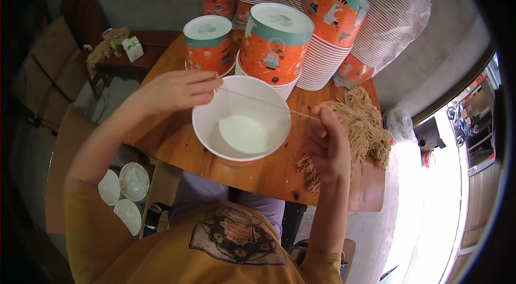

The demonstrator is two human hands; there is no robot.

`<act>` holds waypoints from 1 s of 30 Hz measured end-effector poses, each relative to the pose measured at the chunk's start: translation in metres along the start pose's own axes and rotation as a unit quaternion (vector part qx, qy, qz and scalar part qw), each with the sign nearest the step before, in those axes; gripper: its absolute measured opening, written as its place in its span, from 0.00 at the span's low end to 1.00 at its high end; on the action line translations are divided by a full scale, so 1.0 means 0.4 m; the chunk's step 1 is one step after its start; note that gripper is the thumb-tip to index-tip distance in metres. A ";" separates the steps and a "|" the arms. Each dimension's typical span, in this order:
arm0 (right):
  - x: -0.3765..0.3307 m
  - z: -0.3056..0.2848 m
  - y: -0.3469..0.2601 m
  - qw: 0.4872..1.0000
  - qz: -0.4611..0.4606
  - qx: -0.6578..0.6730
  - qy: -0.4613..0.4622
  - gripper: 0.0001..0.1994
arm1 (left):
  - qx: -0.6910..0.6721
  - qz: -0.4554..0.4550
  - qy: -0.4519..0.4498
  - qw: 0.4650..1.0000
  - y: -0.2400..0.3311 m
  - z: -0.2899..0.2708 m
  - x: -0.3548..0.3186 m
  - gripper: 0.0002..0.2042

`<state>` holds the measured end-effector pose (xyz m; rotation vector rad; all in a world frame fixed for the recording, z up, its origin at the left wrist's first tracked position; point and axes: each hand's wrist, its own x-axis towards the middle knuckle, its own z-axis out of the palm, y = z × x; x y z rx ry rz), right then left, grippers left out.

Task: Threading and tying string handles onto large paper buckets for packaging.

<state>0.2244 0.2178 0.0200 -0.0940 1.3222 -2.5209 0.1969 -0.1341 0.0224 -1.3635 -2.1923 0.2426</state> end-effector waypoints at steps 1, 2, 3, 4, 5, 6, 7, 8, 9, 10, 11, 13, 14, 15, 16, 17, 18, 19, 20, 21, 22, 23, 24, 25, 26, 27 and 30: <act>0.001 -0.008 0.011 1.000 0.001 0.001 -0.001 0.09 | 0.000 -0.001 -0.002 1.000 -0.011 0.000 0.003 0.09; 0.001 -0.016 0.023 0.996 0.019 0.092 -0.005 0.08 | -0.014 -0.030 0.014 0.999 -0.019 -0.002 0.006 0.10; 0.002 -0.018 0.031 0.983 0.037 0.181 -0.010 0.08 | -0.028 -0.059 0.031 0.997 -0.020 -0.007 0.010 0.11; -0.003 -0.008 0.038 0.982 0.038 0.183 -0.009 0.08 | -0.045 -0.107 0.073 0.991 -0.008 -0.018 0.017 0.12; -0.012 0.012 0.042 0.973 0.037 0.229 -0.007 0.08 | -0.131 -0.186 0.139 0.964 0.034 -0.036 0.054 0.13; -0.020 0.031 0.046 0.961 0.033 0.275 -0.003 0.08 | -0.216 -0.260 0.201 0.920 0.090 -0.056 0.097 0.13; -0.029 0.056 0.044 0.950 0.035 0.309 -0.013 0.08 | -0.261 -0.250 0.216 0.907 0.135 -0.079 0.116 0.20; -0.035 0.083 0.046 0.950 0.039 0.311 -0.016 0.08 | -0.371 -0.270 0.216 0.862 0.211 -0.101 0.142 0.24; -0.035 0.108 0.053 0.945 0.029 0.323 -0.039 0.09 | -0.477 -0.288 0.213 0.802 0.285 -0.106 0.169 0.28; -0.047 0.134 0.050 0.940 0.015 0.335 -0.062 0.09 | -0.548 -0.292 0.219 0.753 0.344 -0.112 0.193 0.31; -0.053 0.154 0.053 0.933 0.009 0.349 -0.092 0.10 | -0.614 -0.296 0.223 0.697 0.388 -0.108 0.207 0.34; -0.063 0.174 0.051 0.938 -0.002 0.335 -0.085 0.10 | -0.677 -0.323 0.201 0.630 0.426 -0.084 0.226 0.34; -0.066 0.178 0.052 0.944 -0.014 0.320 -0.082 0.10 | -0.715 -0.370 0.183 0.565 0.433 -0.095 0.231 0.31; -0.067 0.170 0.054 0.943 -0.013 0.321 -0.082 0.10 | -0.714 -0.371 0.182 0.565 0.434 -0.101 0.229 0.31; -0.066 0.154 0.052 0.949 -0.021 0.306 -0.069 0.11 | -0.746 -0.387 0.157 0.519 0.434 -0.105 0.226 0.29; -0.064 0.137 0.051 0.955 -0.029 0.291 -0.056 0.11 | -0.774 -0.402 0.131 0.471 0.434 -0.107 0.221 0.27; -0.058 0.119 0.054 0.959 -0.043 0.276 -0.054 0.11 | -0.774 -0.402 0.131 0.471 0.434 -0.106 0.211 0.27; -0.055 0.103 0.057 0.958 -0.043 0.278 -0.053 0.11 | -0.760 -0.398 0.101 0.504 0.434 -0.103 0.195 0.24; -0.054 0.087 0.060 0.973 -0.058 0.223 -0.022 0.11 | -0.743 -0.393 0.072 0.536 0.434 -0.101 0.180 0.21; -0.052 0.070 0.065 0.983 -0.071 0.168 0.008 0.11 | -0.743 -0.394 0.070 0.536 0.436 -0.099 0.169 0.21; -0.048 0.052 0.076 0.983 -0.071 0.169 0.009 0.11 | -0.737 -0.407 0.051 0.537 0.438 -0.099 0.157 0.19; -0.045 0.030 0.087 0.989 -0.089 0.110 0.033 0.10 | -0.730 -0.419 0.031 0.539 0.440 -0.098 0.149 0.17; -0.044 0.010 0.096 0.991 -0.107 0.051 0.057 0.09 | -0.731 -0.417 0.028 0.540 0.442 -0.096 0.142 0.17; -0.042 -0.007 0.102 0.991 -0.106 0.053 0.057 0.09 | -0.716 -0.423 0.022 0.555 0.447 -0.094 0.134 0.14; -0.041 -0.021 0.107 0.991 -0.101 -0.049 0.067 0.08 | -0.700 -0.429 0.015 0.571 0.449 -0.094 0.130 0.11; -0.040 -0.033 0.116 0.981 -0.095 -0.151 0.076 0.08 | -0.700 -0.429 0.014 0.571 0.448 -0.095 0.129 0.11; -0.084 -0.001 0.124 0.881 -0.209 -0.418 0.072 0.11 | -0.647 -0.438 -0.003 0.624 0.435 -0.101 0.128 0.07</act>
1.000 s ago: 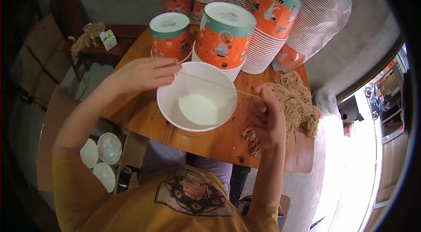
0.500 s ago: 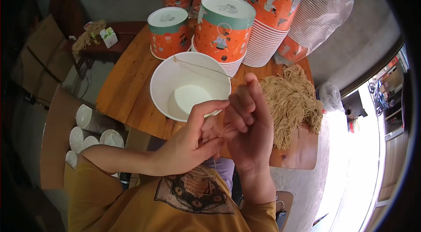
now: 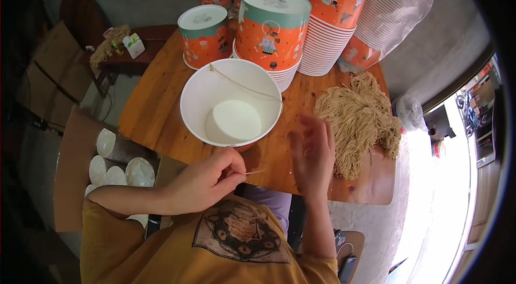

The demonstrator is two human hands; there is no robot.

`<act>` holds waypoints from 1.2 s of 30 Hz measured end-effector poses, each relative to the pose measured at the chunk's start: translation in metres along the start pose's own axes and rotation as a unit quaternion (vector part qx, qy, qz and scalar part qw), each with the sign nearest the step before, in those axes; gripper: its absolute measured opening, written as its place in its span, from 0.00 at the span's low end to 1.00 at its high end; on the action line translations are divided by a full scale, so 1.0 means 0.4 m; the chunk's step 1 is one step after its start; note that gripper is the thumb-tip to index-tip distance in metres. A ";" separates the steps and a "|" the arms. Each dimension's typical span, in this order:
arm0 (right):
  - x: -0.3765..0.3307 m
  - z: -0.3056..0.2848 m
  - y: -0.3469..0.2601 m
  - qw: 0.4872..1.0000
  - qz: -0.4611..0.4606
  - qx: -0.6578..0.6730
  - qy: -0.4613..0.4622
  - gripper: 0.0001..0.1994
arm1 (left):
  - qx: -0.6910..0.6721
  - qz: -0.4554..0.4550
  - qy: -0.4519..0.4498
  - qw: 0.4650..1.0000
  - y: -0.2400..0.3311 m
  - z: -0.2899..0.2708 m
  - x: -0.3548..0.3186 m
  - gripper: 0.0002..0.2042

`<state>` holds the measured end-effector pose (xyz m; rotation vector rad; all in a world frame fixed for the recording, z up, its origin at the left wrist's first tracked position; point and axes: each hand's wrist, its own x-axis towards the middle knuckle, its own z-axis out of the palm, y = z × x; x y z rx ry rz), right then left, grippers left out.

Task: Threading and tying string handles onto large paper buckets for packaging.

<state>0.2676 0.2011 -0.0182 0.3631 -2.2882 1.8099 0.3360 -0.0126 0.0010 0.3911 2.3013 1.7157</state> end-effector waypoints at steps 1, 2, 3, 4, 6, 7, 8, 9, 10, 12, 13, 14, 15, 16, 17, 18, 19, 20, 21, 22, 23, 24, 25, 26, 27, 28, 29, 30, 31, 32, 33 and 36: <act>-0.017 -0.001 -0.026 0.989 -0.066 -0.131 0.000 0.12 | 0.058 0.028 0.004 0.998 0.005 -0.005 0.004 0.06; -0.047 -0.006 -0.040 0.996 -0.006 -0.040 -0.082 0.13 | 0.114 0.057 0.004 0.992 0.010 -0.007 0.006 0.06; -0.070 -0.007 -0.050 0.984 0.054 0.052 -0.163 0.14 | 0.114 0.056 0.003 0.992 0.016 -0.010 0.011 0.06; -0.082 0.010 -0.065 0.979 0.011 0.082 -0.187 0.14 | 0.121 0.078 0.001 0.989 0.025 -0.011 0.017 0.06; -0.091 0.028 -0.043 0.981 -0.058 0.051 -0.178 0.15 | 0.129 0.101 -0.004 0.987 0.036 -0.014 0.023 0.07; -0.092 0.033 -0.033 0.976 -0.129 0.019 -0.173 0.15 | 0.126 0.091 -0.010 0.988 0.038 -0.016 0.024 0.07; -0.091 0.030 -0.034 0.977 -0.126 0.010 -0.170 0.13 | 0.123 0.082 -0.016 0.989 0.039 -0.018 0.026 0.07; -0.090 0.027 -0.036 0.977 -0.126 0.011 -0.171 0.13 | 0.124 0.080 -0.016 0.989 0.040 -0.021 0.026 0.07; -0.091 0.025 -0.037 0.977 -0.128 -0.017 -0.167 0.11 | 0.130 0.082 -0.020 0.988 0.041 -0.024 0.026 0.06; -0.097 0.030 -0.037 0.977 -0.130 -0.044 -0.164 0.10 | 0.137 0.081 -0.024 0.987 0.049 -0.028 0.025 0.06; -0.103 0.039 -0.038 0.987 -0.104 -0.040 -0.114 0.09 | 0.159 0.096 -0.006 0.983 0.060 -0.028 0.025 0.07; -0.108 0.047 -0.037 0.994 -0.078 -0.035 -0.064 0.09 | 0.180 0.111 0.012 0.977 0.068 -0.029 0.025 0.08; -0.109 0.053 -0.032 0.995 -0.076 -0.035 -0.062 0.09 | 0.181 0.111 0.010 0.977 0.072 -0.034 0.028 0.08; -0.110 0.060 -0.022 0.994 -0.081 -0.067 -0.014 0.09 | 0.203 0.142 0.039 0.968 0.074 -0.042 0.031 0.09; -0.111 0.068 -0.013 0.991 -0.085 -0.100 0.034 0.10 | 0.225 0.173 0.067 0.957 0.075 -0.048 0.036 0.10; -0.111 0.076 -0.005 0.991 -0.083 -0.099 0.035 0.10 | 0.238 0.188 0.107 0.947 0.073 -0.046 0.044 0.12; -0.109 0.085 -0.001 0.987 -0.104 -0.110 0.050 0.11 | 0.239 0.187 0.106 0.947 0.071 -0.049 0.054 0.12; -0.107 0.093 0.004 0.983 -0.124 -0.122 0.065 0.12 | 0.280 0.216 0.121 0.928 0.067 -0.053 0.065 0.13; -0.105 0.099 0.012 0.983 -0.123 -0.121 0.066 0.12 | 0.320 0.244 0.136 0.905 0.063 -0.055 0.072 0.13; -0.101 0.104 0.021 0.976 -0.148 -0.143 0.073 0.13 | 0.321 0.244 0.135 0.905 0.058 -0.054 0.074 0.13; -0.097 0.108 0.025 0.968 -0.172 -0.164 0.080 0.13 | 0.319 0.223 0.119 0.914 0.053 -0.055 0.076 0.14; -0.093 0.110 0.023 0.968 -0.172 -0.164 0.082 0.13 | 0.316 0.201 0.103 0.921 0.050 -0.056 0.077 0.14; -0.090 0.113 0.022 0.965 -0.177 -0.173 0.088 0.13 | 0.317 0.201 0.102 0.921 0.047 -0.056 0.079 0.14; -0.088 0.116 0.021 0.962 -0.182 -0.183 0.094 0.13 | 0.320 0.200 0.102 0.920 0.045 -0.058 0.081 0.14; -0.086 0.118 0.021 0.962 -0.182 -0.182 0.095 0.13 | 0.323 0.200 0.102 0.920 0.044 -0.059 0.082 0.13; -0.085 0.121 0.022 0.962 -0.179 -0.182 0.095 0.13 | 0.323 0.200 0.102 0.919 0.044 -0.059 0.082 0.13; -0.084 0.123 0.022 0.963 -0.177 -0.181 0.094 0.12 | 0.321 0.199 0.098 0.921 0.043 -0.060 0.082 0.13; -0.083 0.124 0.022 0.963 -0.178 -0.181 0.095 0.12 | 0.319 0.198 0.094 0.922 0.043 -0.060 0.082 0.13; -0.083 0.125 0.021 0.963 -0.172 -0.186 0.094 0.12 | 0.320 0.198 0.094 0.922 0.044 -0.060 0.082 0.13; -0.082 0.125 0.020 0.963 -0.167 -0.191 0.092 0.12 | 0.319 0.195 0.092 0.923 0.044 -0.060 0.083 0.13; -0.081 0.126 0.019 0.963 -0.167 -0.191 0.092 0.12 | 0.318 0.192 0.091 0.924 0.044 -0.060 0.083 0.14; -0.075 0.129 0.017 0.961 -0.174 -0.192 0.094 0.11 | 0.315 0.192 0.092 0.925 0.042 -0.061 0.084 0.14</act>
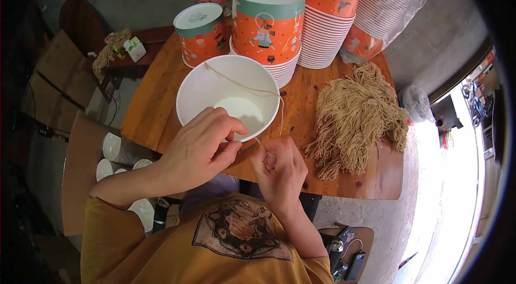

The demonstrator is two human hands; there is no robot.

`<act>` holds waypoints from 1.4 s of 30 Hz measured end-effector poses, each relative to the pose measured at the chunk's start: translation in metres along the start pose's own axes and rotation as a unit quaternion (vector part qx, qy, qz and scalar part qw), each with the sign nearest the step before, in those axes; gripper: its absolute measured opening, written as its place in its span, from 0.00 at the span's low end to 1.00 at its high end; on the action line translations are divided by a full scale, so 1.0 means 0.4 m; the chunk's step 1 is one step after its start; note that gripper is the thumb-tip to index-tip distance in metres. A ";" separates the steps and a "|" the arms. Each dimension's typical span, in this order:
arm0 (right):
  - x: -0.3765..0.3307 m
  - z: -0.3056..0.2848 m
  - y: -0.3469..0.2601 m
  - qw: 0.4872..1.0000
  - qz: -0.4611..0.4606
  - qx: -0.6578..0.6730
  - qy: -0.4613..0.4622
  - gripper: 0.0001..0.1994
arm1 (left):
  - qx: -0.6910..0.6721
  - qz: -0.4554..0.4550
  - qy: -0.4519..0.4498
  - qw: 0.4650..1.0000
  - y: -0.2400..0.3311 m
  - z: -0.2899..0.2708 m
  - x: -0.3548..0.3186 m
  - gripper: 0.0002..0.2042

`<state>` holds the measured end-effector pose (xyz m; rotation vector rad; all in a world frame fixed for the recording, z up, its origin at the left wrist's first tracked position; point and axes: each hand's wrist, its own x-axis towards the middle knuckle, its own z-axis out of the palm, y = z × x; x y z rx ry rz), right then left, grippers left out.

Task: Threading and tying string handles onto large paper buckets for packaging.

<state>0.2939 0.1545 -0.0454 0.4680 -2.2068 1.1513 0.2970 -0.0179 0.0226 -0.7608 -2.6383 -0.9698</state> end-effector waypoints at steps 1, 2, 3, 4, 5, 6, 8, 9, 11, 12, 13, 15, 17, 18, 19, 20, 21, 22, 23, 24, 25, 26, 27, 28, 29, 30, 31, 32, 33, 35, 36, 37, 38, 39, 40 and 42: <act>0.002 0.001 -0.001 1.000 0.003 0.003 -0.002 0.11 | 0.000 0.000 0.000 1.000 0.000 0.001 0.001 0.14; 0.003 0.002 -0.002 1.000 0.006 0.006 -0.003 0.11 | -0.003 0.001 0.000 1.000 0.000 0.001 0.002 0.14; 0.005 0.003 -0.002 1.000 0.006 0.006 -0.003 0.11 | -0.006 0.002 0.000 1.000 -0.001 0.001 0.003 0.14; 0.007 0.005 -0.002 1.000 0.005 0.005 -0.004 0.11 | -0.006 0.002 0.000 1.000 -0.001 0.001 0.004 0.14; 0.008 0.006 -0.002 1.000 0.004 0.005 -0.005 0.11 | -0.007 -0.002 -0.004 1.000 -0.001 0.000 0.005 0.14; 0.008 0.007 -0.002 1.000 0.004 0.005 -0.005 0.11 | -0.008 -0.006 -0.008 1.000 -0.002 -0.001 0.006 0.14; 0.007 0.007 -0.006 1.000 0.009 0.004 -0.014 0.11 | -0.026 -0.022 -0.012 0.999 0.001 -0.008 0.014 0.12; 0.008 0.007 -0.008 1.000 0.008 0.004 -0.014 0.11 | -0.044 -0.038 -0.018 0.998 0.002 -0.013 0.020 0.11; 0.009 0.006 -0.011 1.000 0.001 0.006 -0.009 0.11 | -0.068 -0.062 -0.056 0.994 0.000 -0.027 0.040 0.12; 0.008 0.004 -0.011 1.000 0.001 0.005 -0.009 0.11 | -0.091 -0.086 -0.095 0.988 -0.003 -0.031 0.050 0.13; 0.008 0.002 -0.014 1.000 -0.002 -0.001 -0.011 0.11 | -0.091 -0.087 -0.094 0.988 -0.006 -0.034 0.056 0.13; 0.006 -0.001 -0.015 1.000 -0.005 -0.006 -0.014 0.11 | -0.095 -0.110 -0.133 0.980 -0.010 -0.037 0.064 0.14; 0.003 -0.003 -0.012 1.000 -0.009 0.003 -0.007 0.12 | -0.095 -0.114 -0.136 0.980 -0.010 -0.034 0.067 0.13; 0.002 -0.004 -0.010 1.000 -0.008 0.003 -0.007 0.12 | -0.094 -0.119 -0.137 0.979 -0.010 -0.033 0.068 0.13; 0.001 -0.006 -0.009 1.000 -0.009 0.004 -0.009 0.12 | -0.094 -0.118 -0.139 0.979 -0.008 -0.033 0.070 0.13; 0.000 -0.008 -0.007 1.000 -0.009 0.006 -0.011 0.13 | -0.097 -0.116 -0.132 0.980 -0.004 -0.036 0.070 0.14; -0.003 -0.011 -0.005 1.000 -0.008 0.005 -0.011 0.13 | -0.100 -0.114 -0.126 0.980 -0.002 -0.037 0.069 0.15; -0.005 -0.013 -0.002 1.000 -0.015 0.015 -0.003 0.12 | -0.100 -0.115 -0.125 0.980 -0.002 -0.036 0.067 0.15; -0.007 -0.016 0.000 0.999 -0.023 0.025 0.005 0.12 | -0.048 -0.016 -0.091 0.995 -0.002 -0.032 0.062 0.17; -0.009 -0.023 -0.001 0.999 -0.022 0.026 0.004 0.12 | 0.005 0.083 -0.055 0.995 -0.001 -0.029 0.057 0.18; -0.010 -0.038 -0.008 0.999 -0.002 0.045 -0.009 0.11 | 0.004 0.084 -0.055 0.995 0.005 -0.028 0.054 0.18; -0.010 -0.048 -0.015 0.997 0.019 0.064 -0.023 0.10 | 0.046 0.115 -0.064 0.990 0.015 -0.028 0.052 0.20; -0.008 -0.055 -0.021 0.998 0.019 0.063 -0.022 0.10 | 0.088 0.147 -0.073 0.983 0.022 -0.026 0.050 0.21; -0.005 -0.060 -0.027 0.994 0.038 0.097 -0.033 0.09 | 0.100 0.169 -0.054 0.979 0.020 -0.016 0.045 0.19; -0.003 -0.064 -0.031 0.989 0.057 0.131 -0.044 0.08 | 0.101 0.169 -0.054 0.979 0.016 -0.015 0.043 0.19; -0.002 -0.068 -0.033 0.989 0.057 0.132 -0.044 0.08 | 0.132 0.206 -0.049 0.968 0.012 -0.016 0.040 0.14; -0.003 -0.072 -0.033 0.977 0.095 0.180 -0.065 0.07 | 0.162 0.244 -0.045 0.955 0.008 -0.016 0.037 0.10; -0.004 -0.075 -0.032 0.961 0.132 0.228 -0.086 0.06 | 0.162 0.244 -0.046 0.955 0.008 -0.015 0.036 0.10; -0.007 -0.076 -0.029 0.961 0.132 0.228 -0.086 0.06 | 0.174 0.253 -0.049 0.951 0.008 -0.014 0.033 0.10; -0.014 -0.077 -0.019 0.900 0.204 0.368 -0.111 0.05 | 0.185 0.262 -0.052 0.946 0.008 -0.010 0.029 0.09; -0.014 -0.078 -0.019 0.900 0.204 0.368 -0.111 0.05 | 0.178 0.263 -0.056 0.947 0.007 -0.009 0.027 0.10; -0.014 -0.079 -0.019 0.897 0.208 0.371 -0.122 0.05 | 0.171 0.263 -0.060 0.948 0.007 -0.008 0.025 0.10; -0.014 -0.080 -0.019 0.893 0.211 0.374 -0.133 0.04 | 0.171 0.264 -0.060 0.947 0.007 -0.008 0.023 0.10; -0.014 -0.080 -0.020 0.893 0.211 0.374 -0.132 0.04 | 0.172 0.258 -0.058 0.949 0.008 -0.008 0.021 0.10; -0.015 -0.079 -0.021 0.890 0.228 0.369 -0.139 0.04 | 0.174 0.251 -0.056 0.951 0.007 -0.010 0.019 0.10; -0.015 -0.076 -0.023 0.886 0.244 0.366 -0.147 0.03 | 0.170 0.249 -0.055 0.952 -0.001 -0.008 0.014 0.10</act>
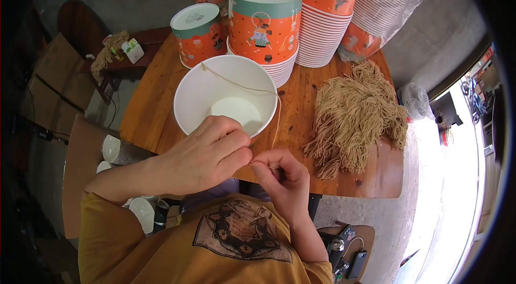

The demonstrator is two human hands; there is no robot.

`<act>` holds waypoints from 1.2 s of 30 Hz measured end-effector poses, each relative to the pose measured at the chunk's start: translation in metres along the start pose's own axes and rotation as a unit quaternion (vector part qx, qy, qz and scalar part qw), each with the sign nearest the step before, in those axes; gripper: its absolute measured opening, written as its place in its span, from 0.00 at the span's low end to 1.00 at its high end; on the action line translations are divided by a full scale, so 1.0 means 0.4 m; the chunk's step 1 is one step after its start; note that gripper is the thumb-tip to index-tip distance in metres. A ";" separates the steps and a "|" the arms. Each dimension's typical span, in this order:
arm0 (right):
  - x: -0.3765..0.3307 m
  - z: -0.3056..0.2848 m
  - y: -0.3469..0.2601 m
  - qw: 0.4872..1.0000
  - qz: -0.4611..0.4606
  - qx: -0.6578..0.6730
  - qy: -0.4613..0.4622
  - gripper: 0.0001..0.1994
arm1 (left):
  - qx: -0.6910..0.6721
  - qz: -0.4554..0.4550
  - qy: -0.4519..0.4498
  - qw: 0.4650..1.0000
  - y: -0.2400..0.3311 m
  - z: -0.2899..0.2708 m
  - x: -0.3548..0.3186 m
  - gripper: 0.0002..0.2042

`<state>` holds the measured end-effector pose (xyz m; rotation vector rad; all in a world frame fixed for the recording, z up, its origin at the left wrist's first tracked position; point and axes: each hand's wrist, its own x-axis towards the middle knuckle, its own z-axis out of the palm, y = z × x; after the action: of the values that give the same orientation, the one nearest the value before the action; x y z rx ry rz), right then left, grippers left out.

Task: Threading and tying string handles onto large paper buckets for packaging.

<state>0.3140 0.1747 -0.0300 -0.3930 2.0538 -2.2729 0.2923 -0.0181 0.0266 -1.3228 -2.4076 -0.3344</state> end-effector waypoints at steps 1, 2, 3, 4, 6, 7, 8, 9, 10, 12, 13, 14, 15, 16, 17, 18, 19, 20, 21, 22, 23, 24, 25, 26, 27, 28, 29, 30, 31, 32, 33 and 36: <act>0.000 0.002 0.000 1.000 0.011 -0.001 0.002 0.03 | -0.004 -0.002 0.001 1.000 -0.001 0.001 -0.003 0.09; 0.001 0.004 0.001 1.000 0.022 -0.001 0.003 0.03 | -0.004 -0.002 0.001 1.000 -0.002 0.000 -0.004 0.09; 0.001 0.008 0.004 1.000 0.022 0.000 0.003 0.03 | -0.020 -0.015 0.002 1.000 -0.002 -0.001 -0.005 0.09; 0.002 0.011 0.009 1.000 0.006 -0.015 0.013 0.03 | -0.038 -0.026 0.004 0.999 -0.003 -0.001 -0.003 0.10; 0.005 0.018 0.027 0.999 -0.011 -0.031 0.024 0.04 | -0.047 -0.045 0.021 0.998 -0.002 0.000 0.007 0.10; 0.010 0.023 0.041 0.997 -0.046 -0.044 0.053 0.05 | -0.054 -0.065 0.039 0.996 0.000 0.001 0.012 0.11; 0.015 0.027 0.051 0.992 -0.082 -0.057 0.082 0.06 | -0.054 -0.065 0.038 0.996 0.003 0.000 0.015 0.11; 0.021 0.030 0.053 0.992 -0.082 -0.056 0.083 0.06 | -0.085 -0.134 0.046 0.986 0.008 -0.002 0.018 0.12; 0.029 0.034 0.053 0.976 -0.125 -0.135 0.112 0.07 | -0.114 -0.204 0.054 0.971 0.011 -0.004 0.019 0.13; 0.037 0.040 0.059 0.952 -0.168 -0.213 0.140 0.09 | -0.151 -0.233 0.019 0.961 0.005 -0.004 0.011 0.13; 0.040 0.043 0.069 0.942 -0.179 -0.240 0.152 0.10 | -0.188 -0.262 -0.016 0.946 0.002 -0.002 0.007 0.13; 0.042 0.046 0.075 0.930 -0.190 -0.267 0.164 0.11 | -0.187 -0.262 -0.016 0.947 0.002 0.000 0.008 0.13; 0.045 0.048 0.077 0.930 -0.191 -0.267 0.164 0.11 | -0.182 -0.256 -0.009 0.949 0.003 0.003 0.009 0.13; 0.047 0.050 0.079 0.927 -0.194 -0.273 0.169 0.11 | -0.177 -0.251 -0.002 0.952 0.003 0.005 0.009 0.12; 0.049 0.051 0.080 0.924 -0.197 -0.279 0.173 0.11 | -0.176 -0.251 -0.002 0.952 0.002 0.006 0.008 0.12; 0.052 0.052 0.080 0.924 -0.197 -0.278 0.173 0.11 | -0.185 -0.254 -0.003 0.949 0.001 0.006 0.007 0.12; 0.055 0.053 0.079 0.924 -0.202 -0.278 0.170 0.11 | -0.194 -0.258 -0.003 0.947 0.000 0.007 0.007 0.12; 0.056 0.053 0.078 0.923 -0.207 -0.278 0.166 0.12 | -0.194 -0.258 -0.003 0.947 0.001 0.006 0.007 0.12; 0.058 0.053 0.078 0.923 -0.207 -0.278 0.166 0.12 | -0.196 -0.259 -0.004 0.946 0.001 0.006 0.007 0.12; 0.059 0.052 0.078 0.923 -0.210 -0.277 0.162 0.12 | -0.198 -0.261 -0.005 0.945 0.001 0.005 0.007 0.12; 0.060 0.052 0.078 0.924 -0.214 -0.275 0.158 0.12 | -0.198 -0.261 -0.005 0.945 0.001 0.005 0.007 0.12; 0.061 0.053 0.077 0.924 -0.214 -0.275 0.158 0.12 | -0.201 -0.262 -0.004 0.944 0.000 0.005 0.007 0.12; 0.061 0.053 0.075 0.924 -0.212 -0.277 0.158 0.12 | -0.204 -0.263 -0.003 0.943 0.001 0.005 0.007 0.12; 0.062 0.054 0.074 0.924 -0.210 -0.280 0.157 0.12 | -0.204 -0.263 -0.003 0.943 0.001 0.006 0.007 0.12; 0.063 0.054 0.073 0.924 -0.210 -0.280 0.157 0.12 | -0.206 -0.262 0.000 0.943 0.001 0.007 0.007 0.12; 0.065 0.055 0.072 0.925 -0.209 -0.275 0.158 0.12 | -0.208 -0.261 0.004 0.943 0.001 0.007 0.007 0.12; 0.066 0.055 0.072 0.926 -0.209 -0.271 0.159 0.12 | -0.207 -0.262 0.004 0.943 0.002 0.005 0.008 0.12; 0.067 0.056 0.072 0.926 -0.209 -0.270 0.159 0.12 | -0.207 -0.264 -0.002 0.942 0.003 0.001 0.010 0.12; 0.067 0.056 0.072 0.928 -0.207 -0.267 0.159 0.11 | -0.208 -0.266 -0.009 0.941 0.003 -0.003 0.012 0.12; 0.068 0.055 0.072 0.929 -0.205 -0.264 0.159 0.11 | -0.208 -0.265 -0.009 0.941 0.002 -0.007 0.015 0.12; 0.068 0.054 0.072 0.929 -0.205 -0.264 0.159 0.11 | -0.239 -0.288 -0.018 0.927 0.001 -0.012 0.019 0.12; 0.071 0.054 0.075 0.927 -0.203 -0.275 0.156 0.10 | -0.273 -0.304 -0.044 0.912 -0.032 -0.008 0.023 0.12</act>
<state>0.2875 0.1443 -0.0533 -0.5540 3.0342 -1.9959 0.2775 -0.0190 0.0332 -0.7205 -2.8792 -1.2119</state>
